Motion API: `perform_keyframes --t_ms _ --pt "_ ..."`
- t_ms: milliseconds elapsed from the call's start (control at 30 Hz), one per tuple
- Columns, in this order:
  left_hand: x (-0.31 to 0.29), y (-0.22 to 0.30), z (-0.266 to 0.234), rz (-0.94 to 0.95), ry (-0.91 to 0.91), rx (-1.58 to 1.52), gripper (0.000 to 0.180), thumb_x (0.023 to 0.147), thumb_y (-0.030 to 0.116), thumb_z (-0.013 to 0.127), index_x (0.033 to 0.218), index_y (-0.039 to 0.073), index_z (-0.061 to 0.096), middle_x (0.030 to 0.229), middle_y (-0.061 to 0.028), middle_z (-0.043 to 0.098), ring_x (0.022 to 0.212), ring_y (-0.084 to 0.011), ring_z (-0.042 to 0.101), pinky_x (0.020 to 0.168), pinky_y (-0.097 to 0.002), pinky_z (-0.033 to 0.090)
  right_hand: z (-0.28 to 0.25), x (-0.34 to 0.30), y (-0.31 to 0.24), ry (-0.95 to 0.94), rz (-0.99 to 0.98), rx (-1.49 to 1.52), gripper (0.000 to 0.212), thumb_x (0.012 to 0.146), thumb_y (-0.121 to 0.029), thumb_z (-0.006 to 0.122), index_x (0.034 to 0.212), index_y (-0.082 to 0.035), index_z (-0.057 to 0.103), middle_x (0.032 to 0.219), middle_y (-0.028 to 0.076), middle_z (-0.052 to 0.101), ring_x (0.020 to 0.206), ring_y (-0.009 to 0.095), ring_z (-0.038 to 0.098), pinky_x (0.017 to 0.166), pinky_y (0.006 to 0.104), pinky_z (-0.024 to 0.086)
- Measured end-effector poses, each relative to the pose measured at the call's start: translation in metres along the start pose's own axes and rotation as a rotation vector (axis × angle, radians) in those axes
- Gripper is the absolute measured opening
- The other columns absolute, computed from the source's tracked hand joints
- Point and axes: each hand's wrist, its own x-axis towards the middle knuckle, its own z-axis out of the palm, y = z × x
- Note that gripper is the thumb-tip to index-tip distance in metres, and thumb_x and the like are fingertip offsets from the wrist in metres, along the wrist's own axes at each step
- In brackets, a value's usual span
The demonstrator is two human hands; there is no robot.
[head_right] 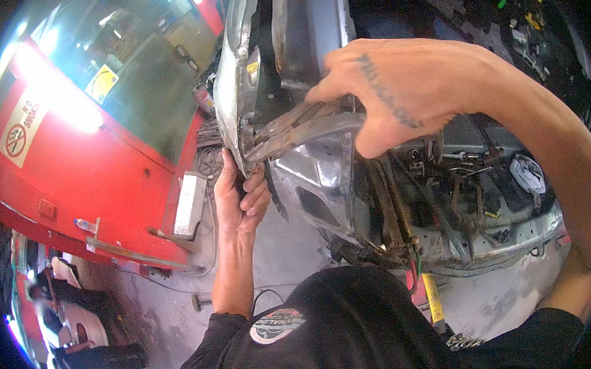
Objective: The person uses locking pliers to pull and align a damaged metal panel on the front fender of a silver car. They repeatedly clamp and adjust the metal edge, then visually check the alignment by running their hands along the panel surface.
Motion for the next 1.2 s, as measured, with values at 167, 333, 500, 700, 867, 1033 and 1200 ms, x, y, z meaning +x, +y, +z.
perform_keyframes --t_ms 167,333,500,700,867,1033,1200 --pt "-0.002 -0.001 0.003 0.017 0.015 0.010 0.056 0.107 0.054 0.045 0.125 0.003 0.060 0.064 0.0016 0.042 0.036 -0.0044 0.030 0.031 -0.0195 0.027 0.005 0.003 0.006 -0.021 0.054 -0.062 0.071 0.064 -0.026 0.072 0.127 0.005 0.068 0.104 0.024 0.066 0.104 0.037 0.064 0.094 0.0401 0.052" --pt "-0.002 -0.002 0.001 0.027 0.010 0.009 0.056 0.107 0.054 0.045 0.125 0.004 0.060 0.064 0.0022 0.041 0.036 -0.0042 0.030 0.031 -0.0192 0.028 0.000 0.007 0.007 -0.019 0.000 -0.048 0.072 0.063 -0.025 0.073 0.127 0.006 0.068 0.106 0.024 0.067 0.103 0.036 0.065 0.092 0.0403 0.053" --pt "0.000 -0.004 0.003 0.024 -0.004 -0.011 0.055 0.107 0.053 0.046 0.125 0.003 0.060 0.064 0.0021 0.041 0.036 -0.0042 0.030 0.031 -0.0187 0.027 0.001 0.010 0.006 -0.017 0.039 -0.013 0.075 0.054 -0.017 0.071 0.127 0.003 0.070 0.102 0.021 0.065 0.095 0.035 0.064 0.087 0.0429 0.051" --pt "-0.001 -0.002 0.002 0.028 -0.003 -0.032 0.054 0.107 0.053 0.045 0.127 0.004 0.059 0.065 0.0019 0.042 0.036 -0.0040 0.030 0.031 -0.0186 0.026 -0.004 0.013 0.006 -0.029 -0.003 -0.026 0.071 0.061 -0.025 0.073 0.125 0.006 0.069 0.103 0.023 0.066 0.102 0.036 0.064 0.093 0.0403 0.051" --pt "-0.001 -0.001 0.003 0.029 -0.002 0.004 0.053 0.107 0.053 0.046 0.125 0.005 0.060 0.065 0.0017 0.042 0.036 -0.0040 0.030 0.031 -0.0187 0.026 -0.002 0.018 0.010 -0.072 -0.020 -0.002 0.073 0.061 -0.024 0.073 0.127 0.006 0.067 0.105 0.023 0.066 0.105 0.036 0.064 0.095 0.0398 0.051" --pt "-0.004 0.002 0.005 0.022 0.012 0.006 0.051 0.107 0.053 0.046 0.124 0.007 0.060 0.065 0.0017 0.043 0.036 -0.0039 0.030 0.031 -0.0188 0.026 -0.002 0.020 0.007 -0.079 -0.052 0.004 0.073 0.063 -0.024 0.072 0.130 0.005 0.065 0.107 0.023 0.066 0.106 0.038 0.064 0.096 0.0404 0.050" --pt "-0.005 0.002 0.008 0.010 0.040 -0.013 0.049 0.107 0.052 0.046 0.126 0.009 0.060 0.066 0.0019 0.044 0.038 -0.0035 0.031 0.031 -0.0189 0.026 -0.009 0.018 -0.004 -0.110 -0.028 -0.008 0.071 0.065 -0.025 0.073 0.128 0.005 0.066 0.108 0.024 0.066 0.107 0.038 0.063 0.097 0.0414 0.050"
